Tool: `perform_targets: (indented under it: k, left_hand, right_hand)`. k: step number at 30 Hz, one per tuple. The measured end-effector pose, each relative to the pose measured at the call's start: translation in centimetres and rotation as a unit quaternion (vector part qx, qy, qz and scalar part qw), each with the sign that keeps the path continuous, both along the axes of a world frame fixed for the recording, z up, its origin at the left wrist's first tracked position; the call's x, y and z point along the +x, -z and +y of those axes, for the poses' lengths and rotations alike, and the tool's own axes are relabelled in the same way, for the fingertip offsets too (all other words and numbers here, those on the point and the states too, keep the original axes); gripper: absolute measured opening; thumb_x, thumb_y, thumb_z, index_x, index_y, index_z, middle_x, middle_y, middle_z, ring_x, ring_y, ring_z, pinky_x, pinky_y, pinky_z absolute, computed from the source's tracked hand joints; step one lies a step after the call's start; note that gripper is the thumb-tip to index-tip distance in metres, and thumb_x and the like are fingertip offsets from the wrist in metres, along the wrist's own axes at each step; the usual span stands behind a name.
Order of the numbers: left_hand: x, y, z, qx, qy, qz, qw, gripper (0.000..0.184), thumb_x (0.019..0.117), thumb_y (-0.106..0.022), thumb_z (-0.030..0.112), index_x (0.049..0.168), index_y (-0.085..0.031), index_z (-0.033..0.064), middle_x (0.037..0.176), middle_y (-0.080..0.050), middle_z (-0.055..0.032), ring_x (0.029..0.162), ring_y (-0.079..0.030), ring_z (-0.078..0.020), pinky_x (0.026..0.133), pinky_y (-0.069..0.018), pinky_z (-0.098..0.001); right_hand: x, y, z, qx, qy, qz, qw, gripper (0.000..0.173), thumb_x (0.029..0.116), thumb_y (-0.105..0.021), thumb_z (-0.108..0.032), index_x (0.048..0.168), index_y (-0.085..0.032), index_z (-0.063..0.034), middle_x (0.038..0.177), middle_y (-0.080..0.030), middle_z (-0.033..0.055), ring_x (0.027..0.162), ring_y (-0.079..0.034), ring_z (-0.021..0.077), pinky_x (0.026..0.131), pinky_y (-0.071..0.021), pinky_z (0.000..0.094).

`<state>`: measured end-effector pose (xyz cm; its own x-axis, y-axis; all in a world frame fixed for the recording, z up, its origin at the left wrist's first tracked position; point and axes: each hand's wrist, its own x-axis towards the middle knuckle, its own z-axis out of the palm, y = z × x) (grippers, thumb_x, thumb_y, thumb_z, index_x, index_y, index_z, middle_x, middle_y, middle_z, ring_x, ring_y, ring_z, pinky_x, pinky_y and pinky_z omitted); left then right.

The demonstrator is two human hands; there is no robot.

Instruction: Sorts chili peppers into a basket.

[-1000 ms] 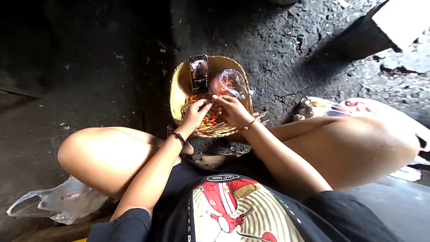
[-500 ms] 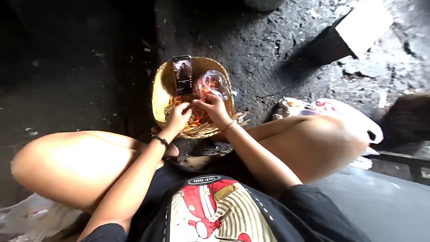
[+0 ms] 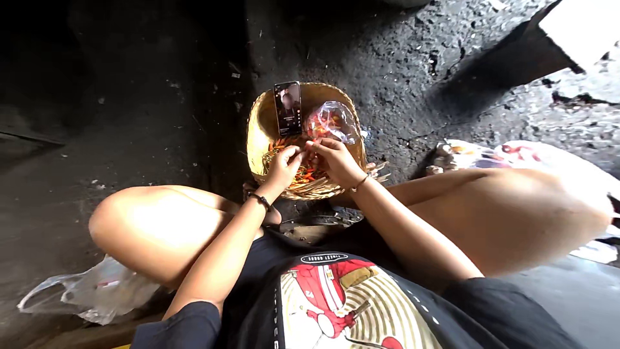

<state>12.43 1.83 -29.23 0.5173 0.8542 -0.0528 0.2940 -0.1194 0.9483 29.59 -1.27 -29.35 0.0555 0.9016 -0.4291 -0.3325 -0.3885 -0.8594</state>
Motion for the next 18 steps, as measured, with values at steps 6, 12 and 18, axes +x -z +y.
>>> perform_targets:
  k: [6,12,18]
  left_hand:
    - [0.1,-1.1,-0.1,-0.044,0.013,-0.058,0.997,0.020,0.1067,-0.052,0.008,0.110,-0.068,-0.0040,0.096,-0.069,-0.0073,0.080,-0.063,-0.0053,0.080,-0.0543,-0.0227]
    - [-0.9,1.0,1.7,0.027,0.011,0.165,0.986,0.023,0.1042,-0.058,0.013,0.114,-0.076,0.0033,0.112,-0.074,-0.0154,0.108,-0.070,-0.0262,0.101,-0.0524,-0.0479]
    - [-0.8,0.6,1.1,0.090,0.043,0.305,0.947,0.021,0.1020,-0.060,0.015,0.112,-0.078,0.0090,0.112,-0.075,-0.0133,0.113,-0.069,-0.0300,0.105,-0.0461,-0.0570]
  right_hand:
    - [0.1,0.7,0.2,-0.125,0.111,0.170,0.971,0.021,0.1082,-0.047,-0.023,0.097,-0.060,-0.0109,0.074,-0.058,-0.0039,0.057,-0.054,0.0031,0.055,-0.0494,0.0163]
    - [2.6,2.3,1.0,-0.067,0.010,-0.117,0.991,0.029,0.1096,-0.038,-0.011,0.122,-0.059,0.0048,0.095,-0.070,0.0114,0.079,-0.070,0.0151,0.076,-0.0596,0.0319]
    - [3.4,2.6,1.5,-0.077,-0.047,-0.215,0.973,0.028,0.1058,-0.036,-0.004,0.116,-0.062,0.0039,0.101,-0.068,0.0131,0.081,-0.067,0.0154,0.075,-0.0576,0.0330]
